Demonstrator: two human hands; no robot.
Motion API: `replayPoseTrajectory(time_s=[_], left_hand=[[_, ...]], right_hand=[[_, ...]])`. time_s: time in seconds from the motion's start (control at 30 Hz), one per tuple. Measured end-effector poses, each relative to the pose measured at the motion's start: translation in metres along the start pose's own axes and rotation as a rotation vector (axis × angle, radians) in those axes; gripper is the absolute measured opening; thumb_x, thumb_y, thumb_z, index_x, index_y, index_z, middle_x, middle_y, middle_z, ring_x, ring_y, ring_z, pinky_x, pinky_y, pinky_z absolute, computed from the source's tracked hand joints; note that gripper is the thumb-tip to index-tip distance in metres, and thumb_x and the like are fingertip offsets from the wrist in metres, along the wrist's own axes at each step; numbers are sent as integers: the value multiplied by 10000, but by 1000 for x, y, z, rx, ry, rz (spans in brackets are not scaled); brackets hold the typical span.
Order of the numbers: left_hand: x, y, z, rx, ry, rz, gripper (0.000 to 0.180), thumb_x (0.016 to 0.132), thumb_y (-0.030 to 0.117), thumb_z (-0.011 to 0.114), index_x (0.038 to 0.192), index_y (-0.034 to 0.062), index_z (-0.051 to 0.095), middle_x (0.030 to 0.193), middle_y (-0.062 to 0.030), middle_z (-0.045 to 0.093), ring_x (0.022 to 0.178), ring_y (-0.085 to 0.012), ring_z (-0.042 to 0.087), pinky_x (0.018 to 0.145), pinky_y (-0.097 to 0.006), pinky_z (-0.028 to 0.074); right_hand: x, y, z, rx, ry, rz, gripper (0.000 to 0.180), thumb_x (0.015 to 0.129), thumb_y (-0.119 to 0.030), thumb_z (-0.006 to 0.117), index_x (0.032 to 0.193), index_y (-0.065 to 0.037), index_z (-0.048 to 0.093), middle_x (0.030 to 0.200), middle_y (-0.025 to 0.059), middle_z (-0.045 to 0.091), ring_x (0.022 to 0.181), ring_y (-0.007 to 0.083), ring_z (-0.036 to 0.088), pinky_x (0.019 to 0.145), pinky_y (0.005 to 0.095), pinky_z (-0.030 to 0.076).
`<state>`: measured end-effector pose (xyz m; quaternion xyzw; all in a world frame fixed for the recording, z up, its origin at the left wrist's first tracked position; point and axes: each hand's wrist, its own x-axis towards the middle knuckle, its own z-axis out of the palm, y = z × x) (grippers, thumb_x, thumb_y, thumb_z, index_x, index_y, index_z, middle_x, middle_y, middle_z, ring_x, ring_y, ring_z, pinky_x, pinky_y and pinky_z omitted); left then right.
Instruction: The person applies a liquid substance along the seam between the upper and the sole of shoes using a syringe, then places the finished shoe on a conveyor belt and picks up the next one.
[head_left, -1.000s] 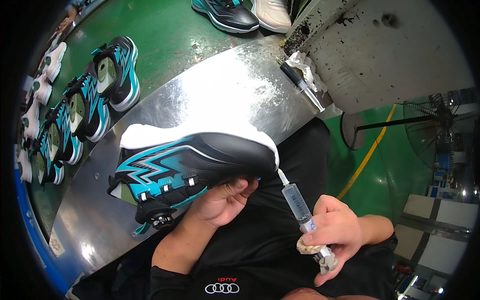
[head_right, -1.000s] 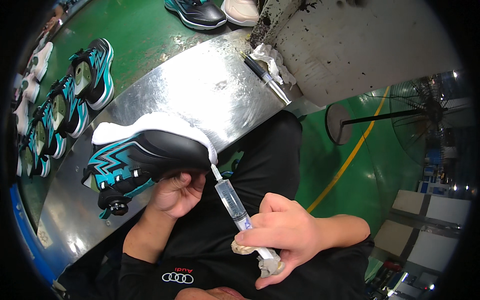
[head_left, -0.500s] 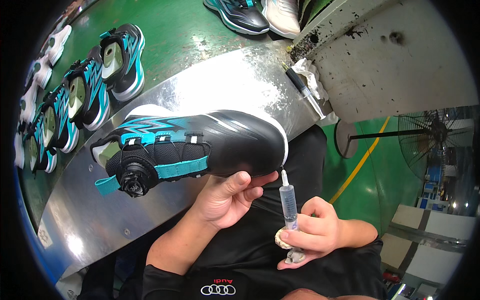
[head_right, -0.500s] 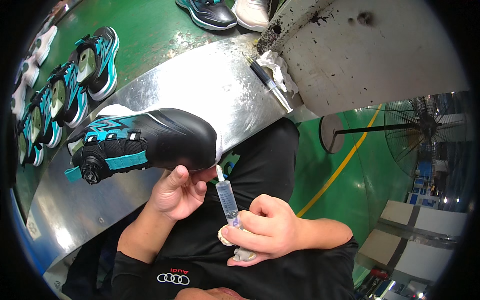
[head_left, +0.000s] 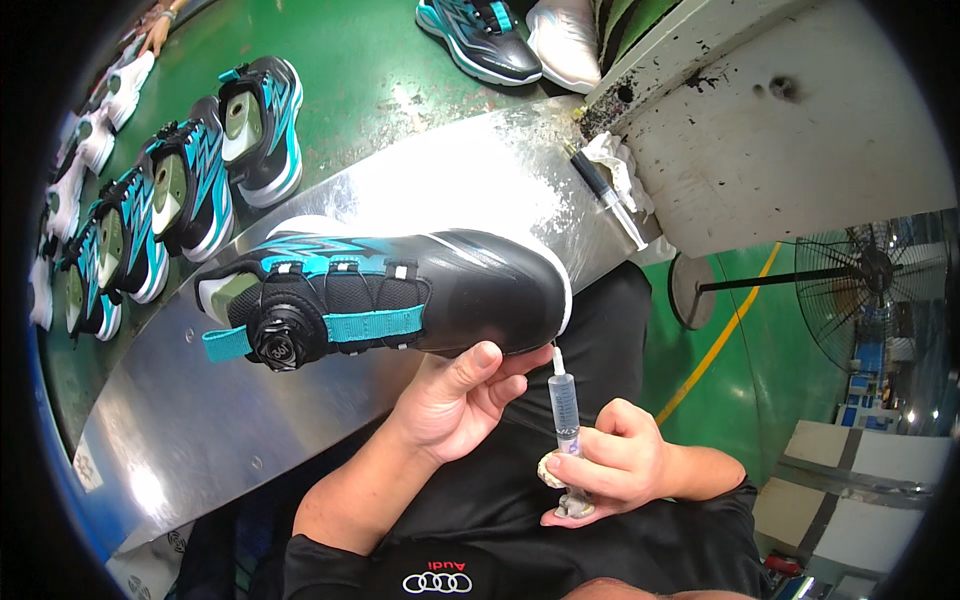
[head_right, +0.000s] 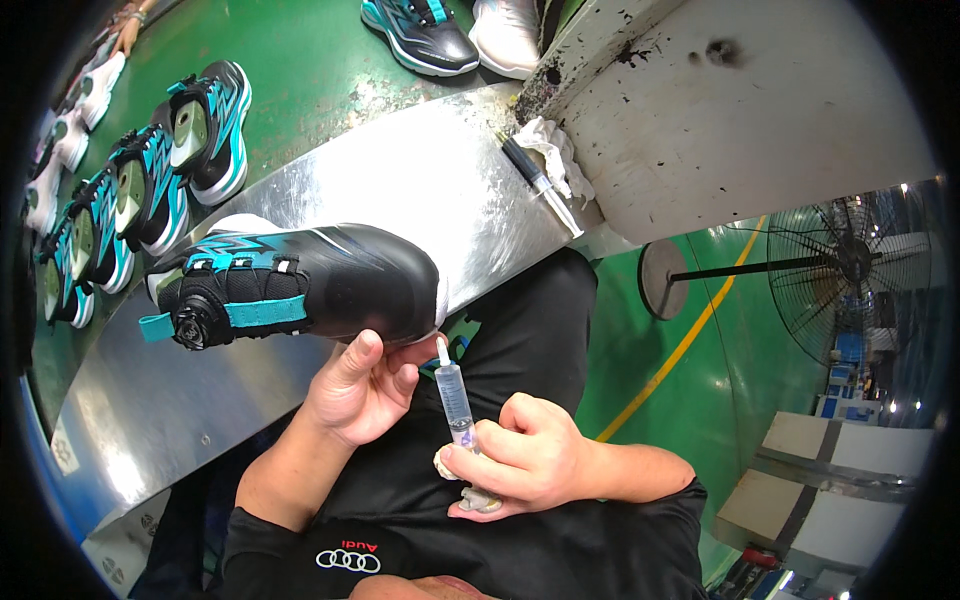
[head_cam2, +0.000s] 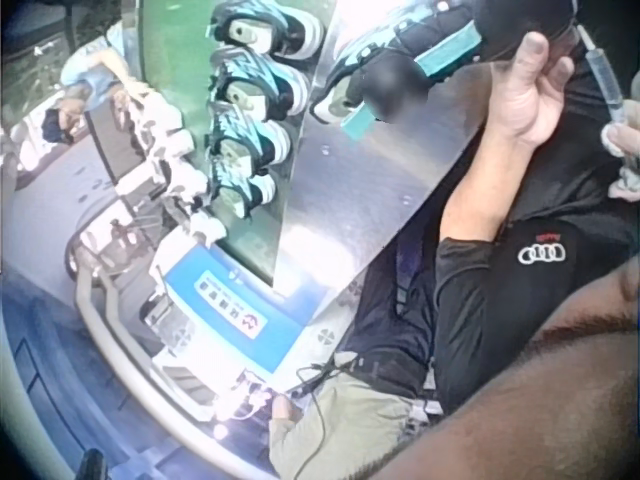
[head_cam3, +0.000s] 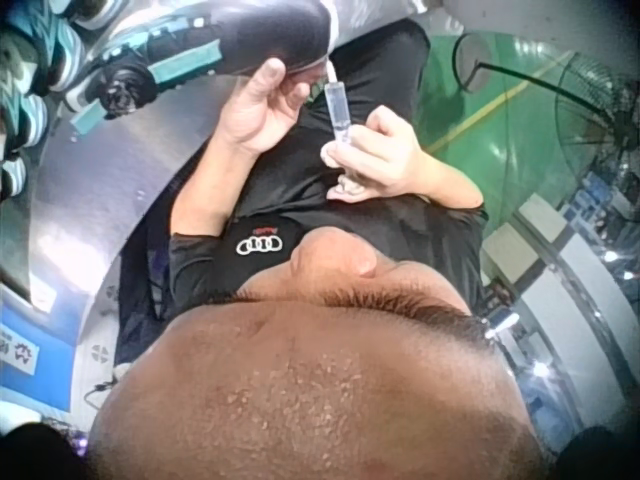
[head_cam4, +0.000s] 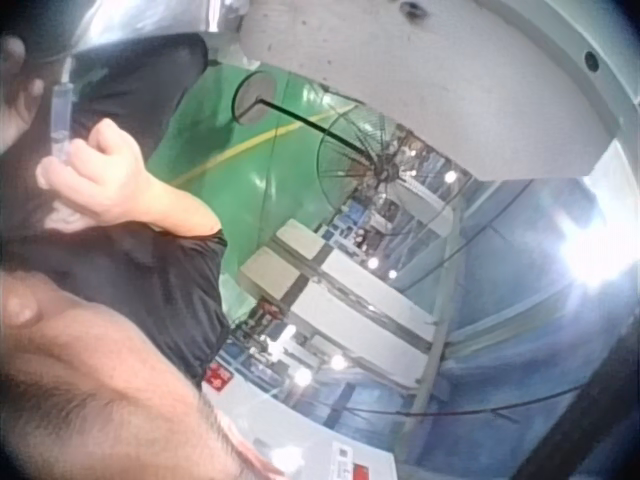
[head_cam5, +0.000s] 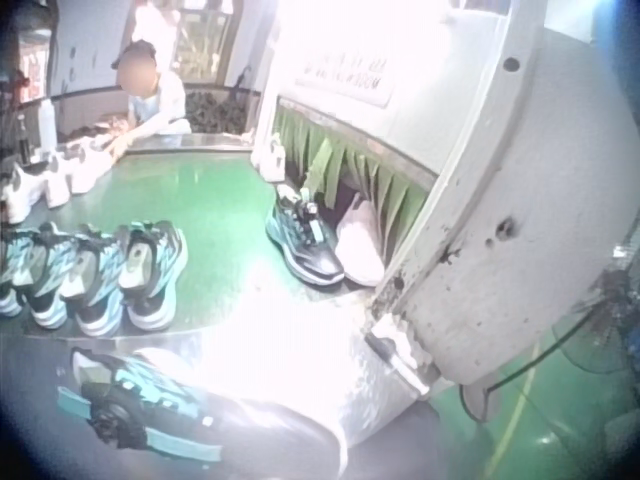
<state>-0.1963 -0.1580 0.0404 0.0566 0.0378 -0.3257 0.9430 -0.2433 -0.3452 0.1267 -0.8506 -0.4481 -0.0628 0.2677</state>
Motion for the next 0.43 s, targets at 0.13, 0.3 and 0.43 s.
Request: replayPoseTrajectory(time_s=[0.13, 0.3, 0.43], left_hand=[[-2, 1, -4, -81, -26, -21, 345, 853, 76, 593, 1190, 54, 522, 1179, -135, 561, 1096, -297, 552, 770, -282, 561], [-46, 2, -34, -33, -139, -126, 509, 784, 104, 656, 1262, 68, 483, 1170, -146, 576, 1111, -336, 537, 855, -372, 513], [-107, 9, 6, 255, 148, 60, 1003, 667, 190, 761, 1442, 206, 124, 1455, -99, 255, 1301, -318, 330, 914, -601, 399]], right_hand=[[-7, -5, -7, 41, 66, -46, 443, 661, -408, 734, 936, -79, 622, 757, 0, 573, 491, 132, 363, 453, 242, 298], [-10, 22, -6, 35, 242, -6, 690, 578, -478, 793, 1071, -60, 549, 853, 54, 585, 632, 202, 469, 552, 307, 355], [-1, 68, 14, 118, 180, 62, 760, 636, -476, 770, 1183, -48, 461, 1059, 101, 552, 745, 226, 497, 678, 353, 382]])
